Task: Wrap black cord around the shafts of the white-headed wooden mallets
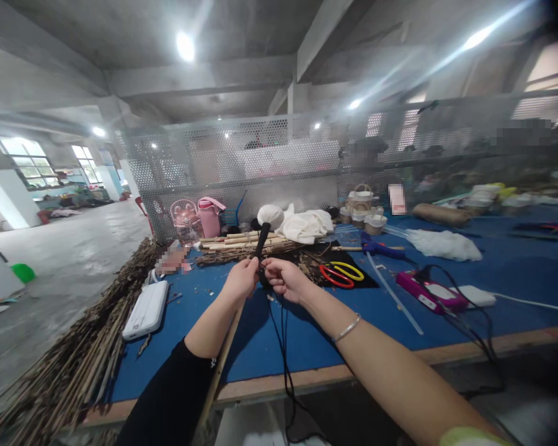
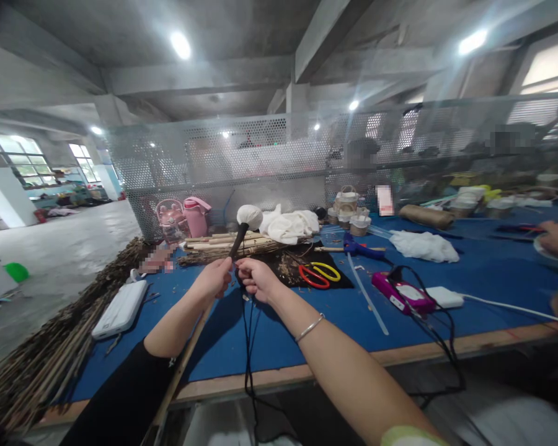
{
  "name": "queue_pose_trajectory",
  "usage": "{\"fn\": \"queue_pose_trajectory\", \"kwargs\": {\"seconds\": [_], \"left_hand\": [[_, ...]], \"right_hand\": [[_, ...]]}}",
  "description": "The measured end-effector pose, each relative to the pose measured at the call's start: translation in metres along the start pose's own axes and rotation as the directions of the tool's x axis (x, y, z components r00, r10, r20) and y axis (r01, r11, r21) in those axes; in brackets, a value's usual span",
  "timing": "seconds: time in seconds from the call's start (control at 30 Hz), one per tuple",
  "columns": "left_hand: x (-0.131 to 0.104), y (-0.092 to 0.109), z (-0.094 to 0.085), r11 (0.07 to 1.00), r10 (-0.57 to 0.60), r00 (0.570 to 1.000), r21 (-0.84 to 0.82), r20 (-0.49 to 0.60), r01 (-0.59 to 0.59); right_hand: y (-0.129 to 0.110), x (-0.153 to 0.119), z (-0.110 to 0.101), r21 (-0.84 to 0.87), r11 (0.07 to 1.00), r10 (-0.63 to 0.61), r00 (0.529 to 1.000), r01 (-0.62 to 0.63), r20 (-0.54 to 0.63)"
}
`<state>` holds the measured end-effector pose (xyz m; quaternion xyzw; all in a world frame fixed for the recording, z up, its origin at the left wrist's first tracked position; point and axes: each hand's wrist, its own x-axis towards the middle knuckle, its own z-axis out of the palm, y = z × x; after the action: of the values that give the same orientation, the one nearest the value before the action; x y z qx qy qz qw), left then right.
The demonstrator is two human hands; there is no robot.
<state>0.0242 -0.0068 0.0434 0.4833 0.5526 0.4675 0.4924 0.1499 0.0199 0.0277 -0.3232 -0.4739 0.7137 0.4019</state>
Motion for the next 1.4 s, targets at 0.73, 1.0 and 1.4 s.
{"fn": "queue_pose_trajectory", "kwargs": {"seconds": [0.73, 1.0, 1.4], "left_hand": [[-0.01, 0.007, 0.008, 0.974, 0.061, 0.994, -0.223, 0.088, -0.04], [-0.011, 0.008, 0.008, 0.959, 0.097, 0.991, -0.277, 0.089, -0.068], [-0.005, -0.001, 0.012, 0.899, 0.213, 0.955, -0.423, 0.208, -0.108]], "right_hand": [[-0.012, -0.002, -0.013, 0.047, 0.988, -0.148, 0.988, 0.146, 0.038], [-0.006, 0.003, -0.013, -0.016, 0.985, -0.171, 0.985, 0.171, 0.016], [-0.008, 0.003, -0.017, -0.082, 0.962, -0.253, 0.963, 0.26, 0.089]]}}
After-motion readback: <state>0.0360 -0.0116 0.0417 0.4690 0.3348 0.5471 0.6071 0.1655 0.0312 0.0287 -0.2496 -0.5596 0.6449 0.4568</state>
